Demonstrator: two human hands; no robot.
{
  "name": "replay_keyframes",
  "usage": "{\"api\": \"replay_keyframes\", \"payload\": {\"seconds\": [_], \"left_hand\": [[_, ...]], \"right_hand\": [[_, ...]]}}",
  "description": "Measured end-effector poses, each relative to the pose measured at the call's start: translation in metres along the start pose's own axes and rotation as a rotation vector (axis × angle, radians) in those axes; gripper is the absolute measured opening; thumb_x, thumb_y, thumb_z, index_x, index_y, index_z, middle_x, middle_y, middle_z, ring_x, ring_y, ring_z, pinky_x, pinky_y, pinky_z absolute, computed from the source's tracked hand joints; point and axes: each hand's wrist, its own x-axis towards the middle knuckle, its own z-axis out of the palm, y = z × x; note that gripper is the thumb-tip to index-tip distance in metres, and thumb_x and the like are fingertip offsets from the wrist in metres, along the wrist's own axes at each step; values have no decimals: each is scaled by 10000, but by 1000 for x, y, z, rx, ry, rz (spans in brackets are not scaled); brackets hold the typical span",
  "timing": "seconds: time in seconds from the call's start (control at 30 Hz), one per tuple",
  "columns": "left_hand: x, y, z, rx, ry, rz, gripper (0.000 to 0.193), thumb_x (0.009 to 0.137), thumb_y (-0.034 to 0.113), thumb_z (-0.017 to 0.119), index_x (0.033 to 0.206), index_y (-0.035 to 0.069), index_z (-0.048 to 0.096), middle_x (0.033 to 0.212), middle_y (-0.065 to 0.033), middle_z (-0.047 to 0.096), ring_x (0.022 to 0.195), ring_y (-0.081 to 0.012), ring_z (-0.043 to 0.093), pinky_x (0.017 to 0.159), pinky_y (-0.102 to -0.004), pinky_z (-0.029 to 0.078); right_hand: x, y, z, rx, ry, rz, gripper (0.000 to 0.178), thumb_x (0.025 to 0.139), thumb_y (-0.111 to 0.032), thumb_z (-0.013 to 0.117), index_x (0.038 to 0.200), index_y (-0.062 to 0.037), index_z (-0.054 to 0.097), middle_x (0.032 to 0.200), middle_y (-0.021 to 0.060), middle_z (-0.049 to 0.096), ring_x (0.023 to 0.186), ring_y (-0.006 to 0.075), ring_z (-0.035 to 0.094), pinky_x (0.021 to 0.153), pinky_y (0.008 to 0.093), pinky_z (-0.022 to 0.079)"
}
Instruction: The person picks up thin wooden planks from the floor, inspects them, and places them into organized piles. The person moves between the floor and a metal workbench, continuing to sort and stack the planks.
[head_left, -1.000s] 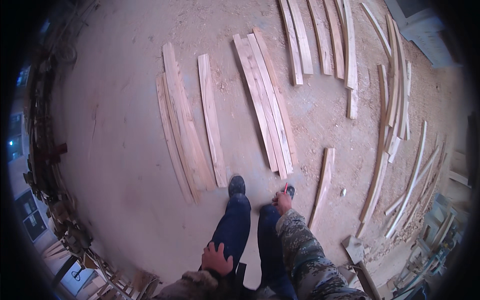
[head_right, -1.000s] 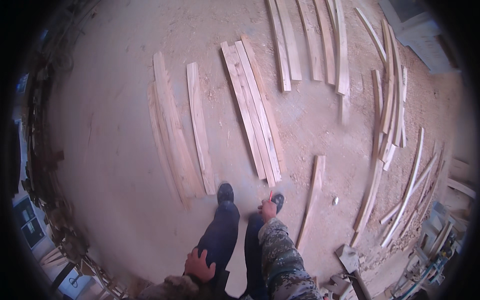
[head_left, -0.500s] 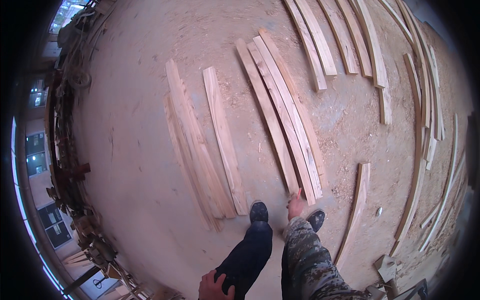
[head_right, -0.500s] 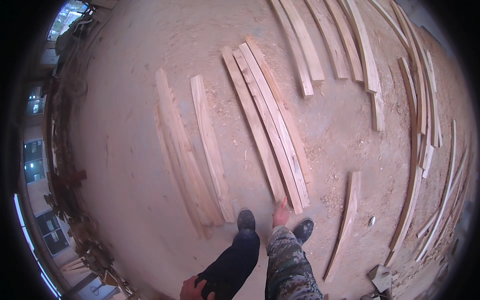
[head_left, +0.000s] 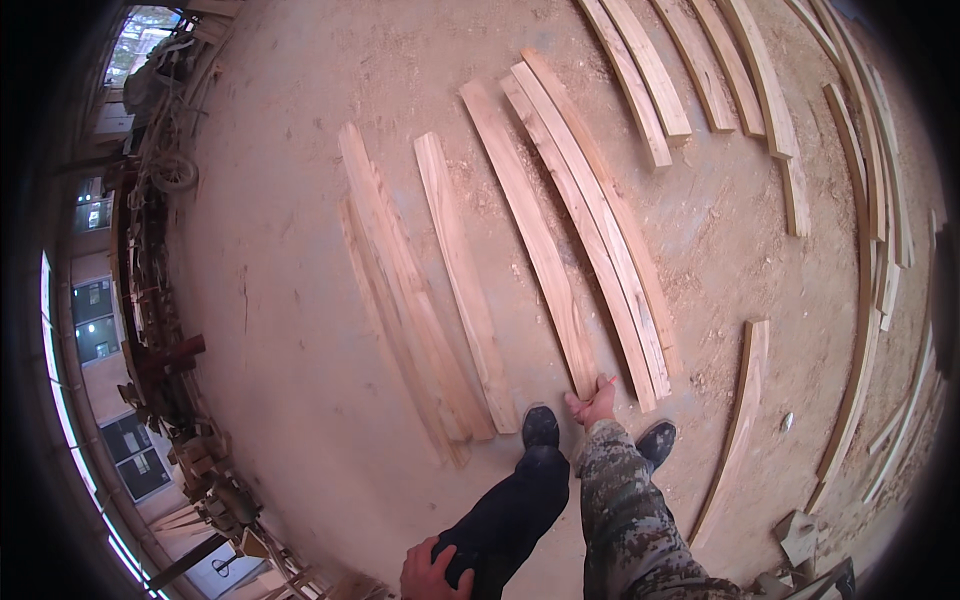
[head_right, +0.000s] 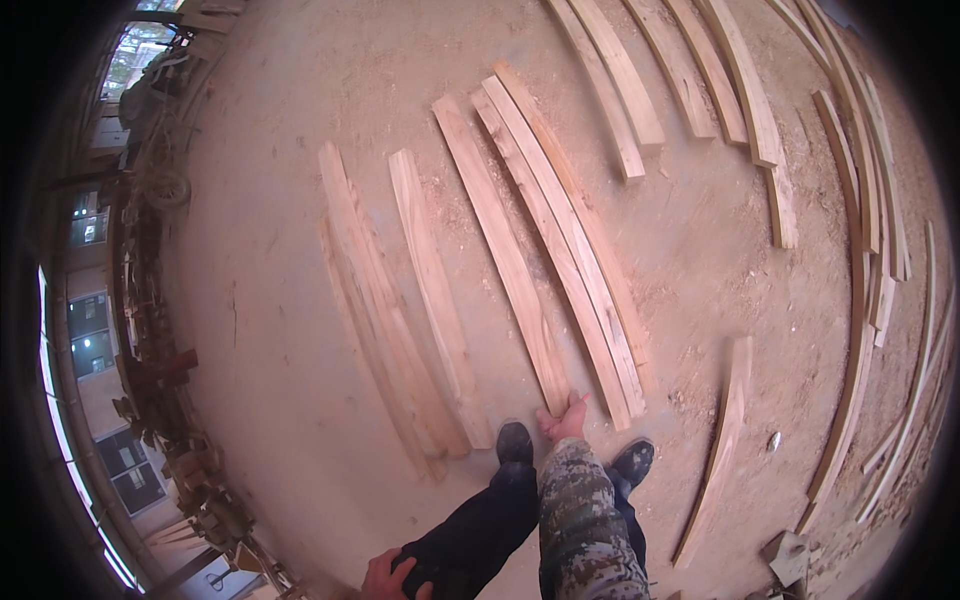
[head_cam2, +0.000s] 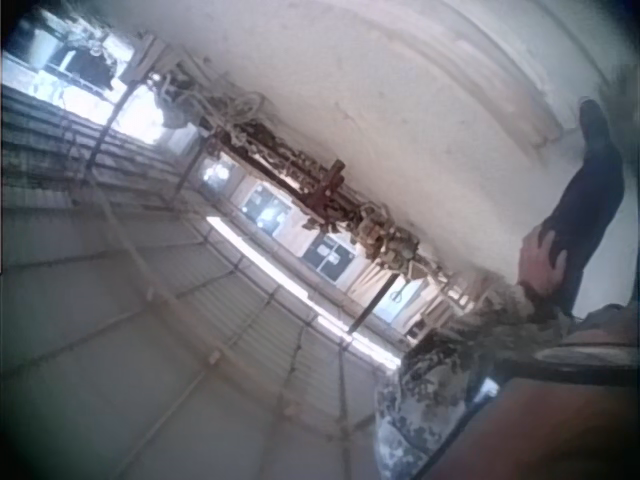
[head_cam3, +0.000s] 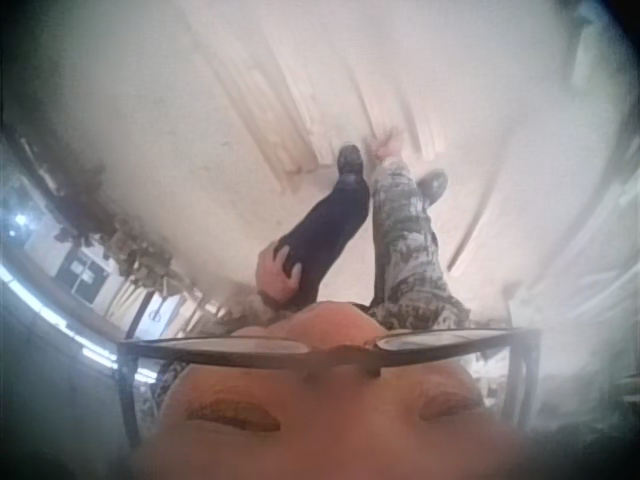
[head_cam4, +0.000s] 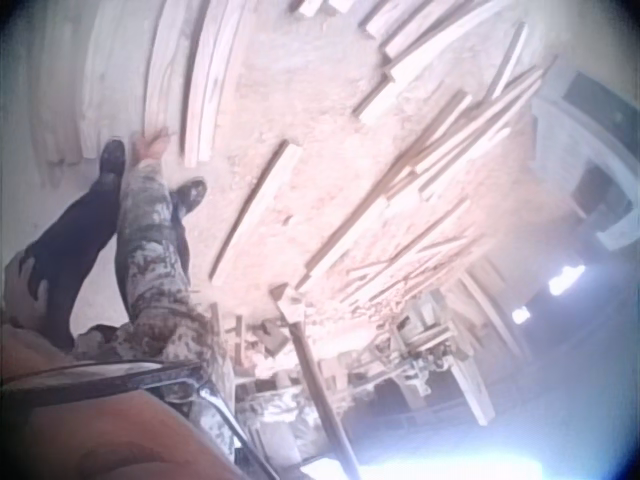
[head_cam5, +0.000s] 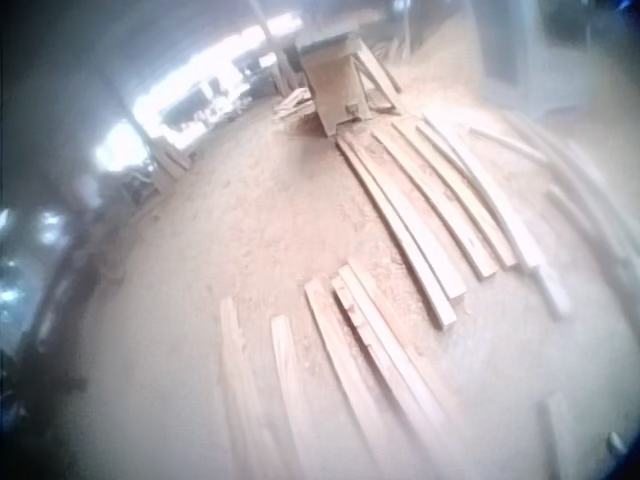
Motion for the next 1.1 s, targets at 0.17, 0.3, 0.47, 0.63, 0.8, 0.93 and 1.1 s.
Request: {"api": "replay_keyframes", "payload": {"seconds": [0.17,0.3,0.47,0.63,0.8,0.93,1.1], "left_hand": [[-5,-1,3,-15,17,5,503,769,234,728,1207,15,616,1302,-260,544,1181,-445,516,1014,-506,439],[-10,-1,6,-42,19,-2,501,768,243,729,1201,15,622,1308,-256,543,1185,-442,515,1017,-502,438],[-14,-1,7,-55,7,-3,515,760,243,736,1211,23,619,1315,-249,540,1192,-438,513,1020,-499,438],[-15,-1,9,-21,-8,-35,515,766,245,743,1220,36,619,1317,-247,539,1202,-436,512,1023,-505,437],[-21,-1,10,-61,-18,-46,498,782,246,740,1217,35,621,1329,-249,531,1213,-435,505,1034,-506,431],[-27,4,10,-79,-53,-44,498,789,247,736,1223,35,620,1342,-249,523,1220,-444,497,1044,-509,424],[-31,8,14,-71,-87,-44,506,774,288,736,1208,50,633,1329,-237,529,1208,-439,502,1010,-517,438]], "right_hand": [[5,13,-9,175,88,-73,377,966,-454,549,1146,-124,576,866,132,637,592,276,623,416,310,397],[-9,31,-23,182,16,-159,250,954,-295,633,1123,-112,615,877,115,671,625,241,628,471,303,416],[-25,47,-31,141,-65,-158,231,931,-179,669,1142,-95,623,889,107,691,699,207,643,486,304,425],[-31,46,-28,55,-147,-324,486,875,-3,680,1327,-98,529,925,52,674,651,168,615,457,259,385],[-57,38,-23,-132,-182,-304,412,883,-62,667,1268,-73,522,843,90,658,575,172,573,414,281,355],[-103,41,-25,134,-341,57,376,940,-392,584,1146,-78,570,766,108,642,505,211,522,400,327,338],[-171,63,-35,86,-315,276,609,921,-614,409,990,-49,627,678,144,595,490,256,487,417,360,341]]}}
